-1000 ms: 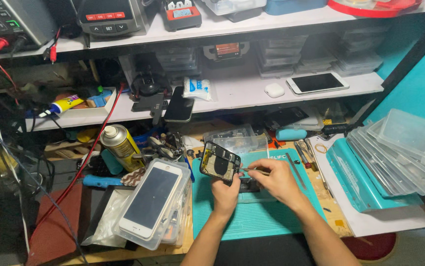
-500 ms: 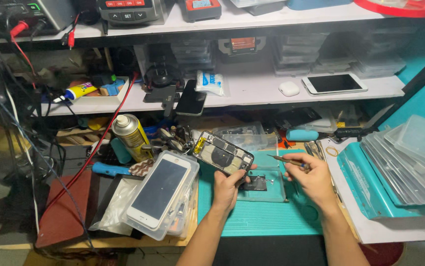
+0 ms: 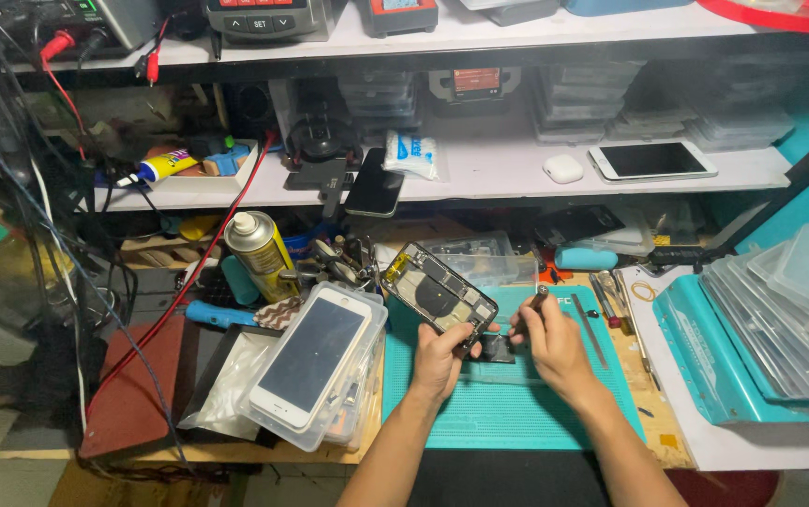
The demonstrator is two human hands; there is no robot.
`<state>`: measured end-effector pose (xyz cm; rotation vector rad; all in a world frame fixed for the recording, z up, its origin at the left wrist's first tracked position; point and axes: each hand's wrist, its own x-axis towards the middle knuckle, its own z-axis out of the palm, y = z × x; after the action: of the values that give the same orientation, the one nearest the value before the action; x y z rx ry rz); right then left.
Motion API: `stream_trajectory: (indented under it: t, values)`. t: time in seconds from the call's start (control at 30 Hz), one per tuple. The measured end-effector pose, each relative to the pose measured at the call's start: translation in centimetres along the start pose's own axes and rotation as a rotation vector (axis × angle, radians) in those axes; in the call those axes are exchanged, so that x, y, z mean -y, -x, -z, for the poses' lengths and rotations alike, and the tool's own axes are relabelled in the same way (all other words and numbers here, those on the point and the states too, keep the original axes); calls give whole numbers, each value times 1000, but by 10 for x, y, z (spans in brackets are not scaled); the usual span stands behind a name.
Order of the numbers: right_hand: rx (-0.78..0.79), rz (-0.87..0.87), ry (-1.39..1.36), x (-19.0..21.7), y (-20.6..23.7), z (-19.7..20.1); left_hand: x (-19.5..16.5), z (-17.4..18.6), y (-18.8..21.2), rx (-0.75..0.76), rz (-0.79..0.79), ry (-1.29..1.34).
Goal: The person repairs a smartphone at a workbench. They hold the opened phone chassis, use tweezers and a screwdriver to remove and reposition small internal components, place parts into a clear plastic storage box, and continue prying and adjusting components inside the phone body throughout the episode.
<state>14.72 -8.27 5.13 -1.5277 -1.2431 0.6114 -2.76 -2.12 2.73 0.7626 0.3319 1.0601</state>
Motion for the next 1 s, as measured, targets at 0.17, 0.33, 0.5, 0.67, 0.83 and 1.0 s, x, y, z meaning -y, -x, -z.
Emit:
stream_trajectory:
  t: [0.17, 0.33, 0.5, 0.67, 0.83, 1.0]
  values:
    - [0, -98, 82, 2, 0, -3, 4, -1, 0, 15, -38, -40]
    - [-85, 226, 89, 5, 2, 5, 0, -5, 0, -7, -15, -57]
    - [-91, 187, 124, 19, 5, 7, 2, -5, 1, 2, -37, -87]
    - [-88, 377, 248, 41, 6, 3, 12, 1, -2, 9, -111, -108]
    - [-95, 402, 209, 41, 4, 2, 10, -1, -2, -6, -96, -96]
    - [-181, 253, 126, 14, -1, 13, 3, -6, 0, 0, -66, -104]
